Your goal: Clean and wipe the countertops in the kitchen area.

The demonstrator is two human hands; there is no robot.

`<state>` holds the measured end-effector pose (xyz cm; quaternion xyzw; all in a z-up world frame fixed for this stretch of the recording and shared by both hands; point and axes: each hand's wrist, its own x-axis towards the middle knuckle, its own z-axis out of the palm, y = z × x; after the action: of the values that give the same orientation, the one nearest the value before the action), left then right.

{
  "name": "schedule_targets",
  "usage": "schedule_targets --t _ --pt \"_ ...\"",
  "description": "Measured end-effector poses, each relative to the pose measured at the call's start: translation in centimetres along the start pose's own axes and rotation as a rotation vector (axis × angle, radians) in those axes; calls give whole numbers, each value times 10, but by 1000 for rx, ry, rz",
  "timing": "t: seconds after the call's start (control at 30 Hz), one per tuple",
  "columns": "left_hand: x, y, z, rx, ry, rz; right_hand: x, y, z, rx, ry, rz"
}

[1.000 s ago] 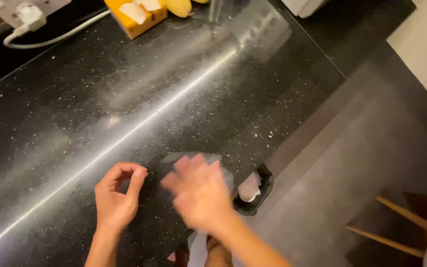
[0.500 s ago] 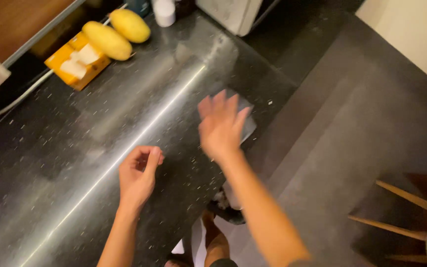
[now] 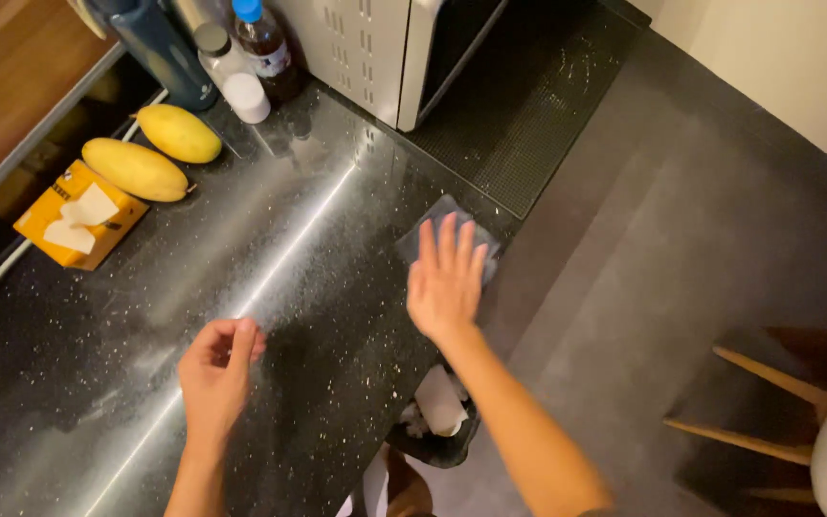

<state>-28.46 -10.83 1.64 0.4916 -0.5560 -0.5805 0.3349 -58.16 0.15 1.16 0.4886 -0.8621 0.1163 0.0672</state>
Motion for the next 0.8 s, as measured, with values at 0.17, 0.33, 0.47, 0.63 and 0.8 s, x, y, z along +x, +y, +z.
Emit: schedule_targets --t 0.17,0.33,0.47,0.63,0.8 --pt "5 25 35 72 -9 -7 -32 -64 -25 214 -211 -234" --pt "19 79 104 291 -54 25 -40 -56 -27 450 -274 -376" --pt "37 97 208 556 -312 530 -46 -54 -11 433 -298 -361" --pt "35 72 317 834 -485 644 -39 -54 -20 511 -187 -347" --pt "29 54 354 1023 -299 774 -39 -50 -29 602 -252 -319"
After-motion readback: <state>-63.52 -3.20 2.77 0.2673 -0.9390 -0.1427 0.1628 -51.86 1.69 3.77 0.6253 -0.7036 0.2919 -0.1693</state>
